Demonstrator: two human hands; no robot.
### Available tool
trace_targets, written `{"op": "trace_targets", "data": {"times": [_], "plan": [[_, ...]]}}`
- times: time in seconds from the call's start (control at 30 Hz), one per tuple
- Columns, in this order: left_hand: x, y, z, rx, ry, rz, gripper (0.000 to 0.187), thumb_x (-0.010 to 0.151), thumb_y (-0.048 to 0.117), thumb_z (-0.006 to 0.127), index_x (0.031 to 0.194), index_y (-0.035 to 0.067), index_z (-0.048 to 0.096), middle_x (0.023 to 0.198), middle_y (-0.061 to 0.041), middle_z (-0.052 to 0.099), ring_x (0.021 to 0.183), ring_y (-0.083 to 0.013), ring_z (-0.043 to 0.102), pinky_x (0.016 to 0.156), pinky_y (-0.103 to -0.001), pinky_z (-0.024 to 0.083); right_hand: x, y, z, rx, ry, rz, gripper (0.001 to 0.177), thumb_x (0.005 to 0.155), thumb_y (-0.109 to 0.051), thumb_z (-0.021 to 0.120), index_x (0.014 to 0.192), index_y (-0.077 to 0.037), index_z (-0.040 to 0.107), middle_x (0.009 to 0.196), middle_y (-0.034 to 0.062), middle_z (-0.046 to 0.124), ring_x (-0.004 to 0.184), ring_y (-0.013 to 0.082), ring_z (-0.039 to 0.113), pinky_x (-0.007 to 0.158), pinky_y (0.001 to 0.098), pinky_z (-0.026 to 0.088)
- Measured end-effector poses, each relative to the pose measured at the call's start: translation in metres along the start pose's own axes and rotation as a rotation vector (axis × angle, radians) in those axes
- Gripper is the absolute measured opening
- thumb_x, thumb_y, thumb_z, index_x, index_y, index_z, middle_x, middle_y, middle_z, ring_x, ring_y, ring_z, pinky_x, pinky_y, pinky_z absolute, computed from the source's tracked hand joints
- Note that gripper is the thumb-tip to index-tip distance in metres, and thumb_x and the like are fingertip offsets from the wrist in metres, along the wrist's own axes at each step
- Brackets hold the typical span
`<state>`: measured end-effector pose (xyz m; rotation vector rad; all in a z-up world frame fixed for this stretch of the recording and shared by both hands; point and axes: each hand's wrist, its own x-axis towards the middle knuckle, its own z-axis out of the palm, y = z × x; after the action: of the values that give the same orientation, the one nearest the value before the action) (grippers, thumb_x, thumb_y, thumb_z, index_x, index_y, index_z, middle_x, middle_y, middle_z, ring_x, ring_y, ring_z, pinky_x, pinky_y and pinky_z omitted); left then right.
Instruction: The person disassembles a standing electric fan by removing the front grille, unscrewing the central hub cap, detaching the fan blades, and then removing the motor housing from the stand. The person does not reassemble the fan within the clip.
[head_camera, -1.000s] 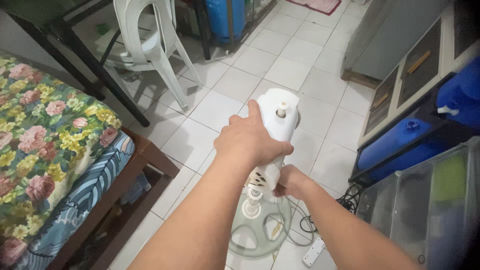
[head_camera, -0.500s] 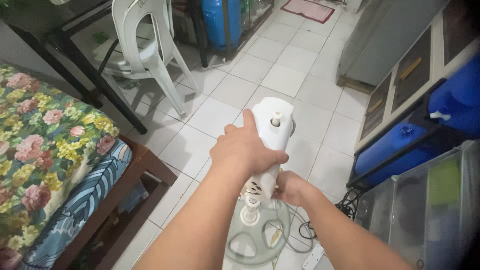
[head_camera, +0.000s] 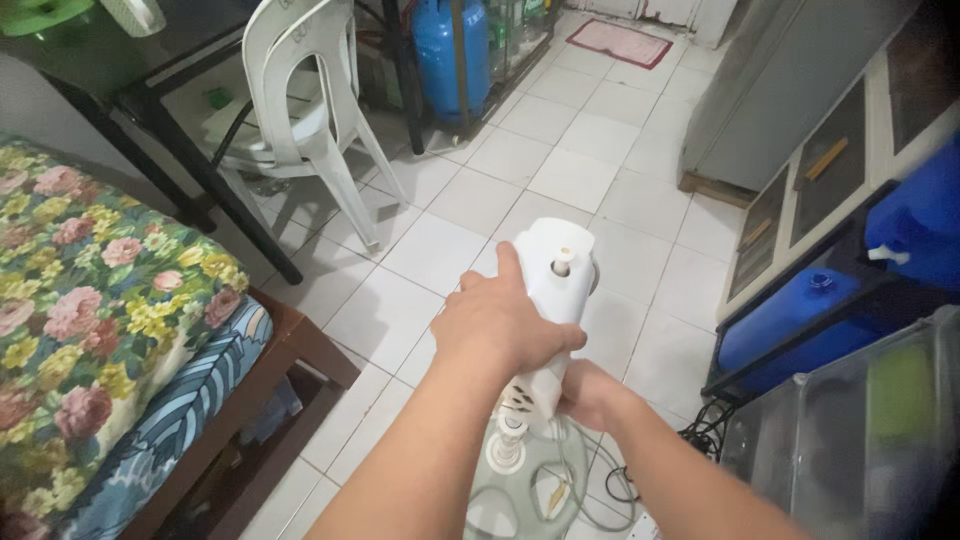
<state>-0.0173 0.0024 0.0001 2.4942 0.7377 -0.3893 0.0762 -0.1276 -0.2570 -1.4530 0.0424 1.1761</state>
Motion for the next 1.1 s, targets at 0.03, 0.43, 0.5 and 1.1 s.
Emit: {"op": "trace_targets", "data": {"times": [0.03, 0.43, 0.5, 1.1], "plan": [[0.0, 0.0, 0.0, 0.001, 0.001, 0.0, 0.135, 0.059, 0.057, 0.087, 0.164, 0.018, 0.012, 0.142, -0.022, 0.05, 0.127, -0.0401, 0.057, 0.097, -0.045, 0.054, -0.003, -0.002, 0.002, -0.016, -0.067, -0.045, 0.035, 0.098, -0.017, 0.053, 0.125, -0.004, 0.069, 0.124, 0.0104, 0.074, 0.107, 0.0198, 0.072, 0.087, 0.0349, 0.061], [0.001, -0.003, -0.003, -0.025, 0.006, 0.018, 0.131, 0.057, 0.055, 0.086, 0.163, 0.02, 0.017, 0.137, -0.023, 0.054, 0.122, -0.0417, 0.061, 0.095, -0.046, 0.055, 0.001, 0.025, -0.002, 0.047, 0.052, 0.199, 0.022, 0.099, -0.02, 0.061, 0.098, -0.002, 0.072, 0.08, 0.0074, 0.07, 0.064, 0.0173, 0.064, 0.062, 0.0326, 0.06], [-0.001, -0.001, -0.003, -0.015, 0.02, 0.03, 0.134, 0.057, 0.055, 0.088, 0.164, 0.019, 0.015, 0.137, -0.023, 0.053, 0.122, -0.0415, 0.06, 0.095, -0.046, 0.055, 0.007, 0.03, -0.004, -0.028, 0.078, 0.184, 0.02, 0.098, -0.019, 0.064, 0.095, -0.001, 0.07, 0.077, 0.0082, 0.067, 0.063, 0.019, 0.063, 0.06, 0.0343, 0.057], [-0.004, -0.001, -0.004, 0.065, -0.019, 0.024, 0.143, 0.049, 0.054, 0.087, 0.166, 0.027, 0.009, 0.136, -0.021, 0.056, 0.121, -0.0362, 0.064, 0.093, -0.042, 0.057, -0.047, -0.068, 0.006, 0.325, 0.18, -0.072, 0.032, 0.102, -0.017, 0.036, 0.113, -0.002, 0.062, 0.099, 0.0084, 0.066, 0.079, 0.0171, 0.062, 0.069, 0.0331, 0.053]]}}
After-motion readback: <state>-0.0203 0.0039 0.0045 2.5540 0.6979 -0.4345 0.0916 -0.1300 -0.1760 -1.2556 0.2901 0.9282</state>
